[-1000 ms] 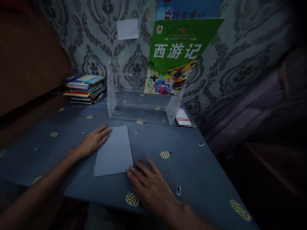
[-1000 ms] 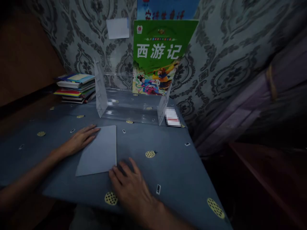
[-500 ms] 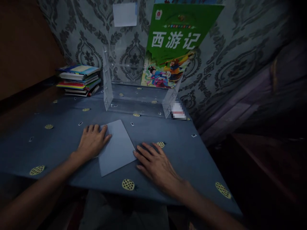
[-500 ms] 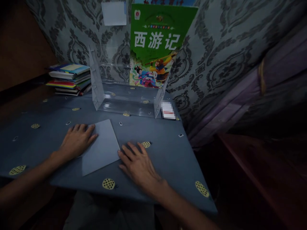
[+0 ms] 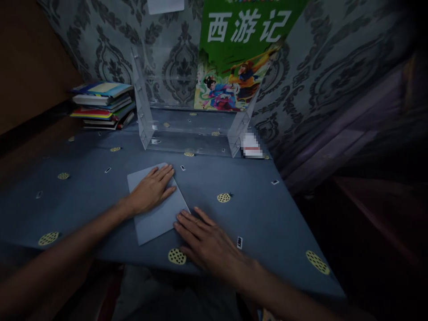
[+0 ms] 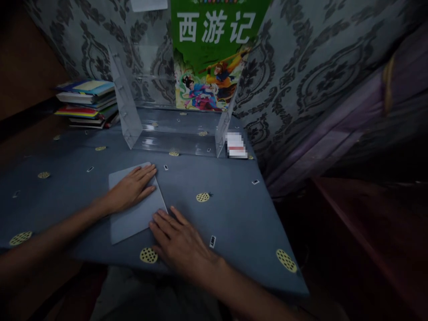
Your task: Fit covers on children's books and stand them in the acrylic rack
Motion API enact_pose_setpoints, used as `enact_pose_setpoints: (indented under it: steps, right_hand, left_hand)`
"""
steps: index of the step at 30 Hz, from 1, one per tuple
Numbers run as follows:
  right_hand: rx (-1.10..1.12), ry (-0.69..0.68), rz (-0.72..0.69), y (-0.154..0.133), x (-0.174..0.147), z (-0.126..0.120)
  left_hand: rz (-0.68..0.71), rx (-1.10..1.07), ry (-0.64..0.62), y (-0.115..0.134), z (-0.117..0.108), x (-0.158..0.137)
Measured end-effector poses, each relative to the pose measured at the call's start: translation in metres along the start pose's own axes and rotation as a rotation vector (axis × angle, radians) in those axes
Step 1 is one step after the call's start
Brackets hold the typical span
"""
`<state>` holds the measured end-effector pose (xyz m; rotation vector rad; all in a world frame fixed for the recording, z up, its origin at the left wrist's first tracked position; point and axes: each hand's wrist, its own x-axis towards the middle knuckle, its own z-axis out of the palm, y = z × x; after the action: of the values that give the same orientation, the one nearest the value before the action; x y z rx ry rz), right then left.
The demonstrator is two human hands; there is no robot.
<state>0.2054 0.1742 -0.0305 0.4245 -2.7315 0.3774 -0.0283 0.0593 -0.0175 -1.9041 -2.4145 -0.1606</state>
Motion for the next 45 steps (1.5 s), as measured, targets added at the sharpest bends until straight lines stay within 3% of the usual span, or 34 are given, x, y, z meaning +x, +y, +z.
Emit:
enact_pose_setpoints:
  steps: [8, 13, 19, 25, 29, 34, 37, 41, 45]
  right_hand:
    - [-0.016, 0.030, 0.076, 0.002, -0.013, -0.003]
    - [-0.024, -0.034, 0.137, -0.001, -0.013, -0.007]
    - [-0.092, -0.106, 0.159, -0.003, -0.011, -0.011]
    - [-0.157, -0.149, 0.182, 0.001, -0.007, -0.016]
    - [-0.183, -0.156, 0.224, 0.019, -0.004, -0.022]
    - [-0.208, -0.163, 0.371, 0.038, 0.007, -0.031]
    - [-0.175, -0.125, 0.379, 0.013, 0.012, -0.024]
    - [-0.036, -0.086, 0.095, -0.038, 0.010, -0.002]
    - [-0.003, -0.089, 0.104, -0.046, -0.002, 0.003]
  left_hand:
    - [-0.078, -0.128, 0.034, -0.012, -0.004, 0.010]
    - [-0.107, -0.147, 0.008, -0.015, -0.009, -0.018]
    - [-0.271, -0.057, 0.041, -0.021, -0.013, -0.051]
    - [-0.350, 0.107, 0.042, -0.005, -0.023, -0.050]
    - [-0.440, 0.198, 0.009, 0.011, -0.034, -0.051]
    - [-0.424, 0.355, -0.092, 0.033, -0.047, -0.058]
    - [-0.391, 0.427, -0.103, 0.044, -0.050, -0.063]
    - [-0.391, 0.412, -0.077, 0.049, -0.047, -0.064]
    - [-0.398, 0.381, -0.075, 0.049, -0.045, -0.063]
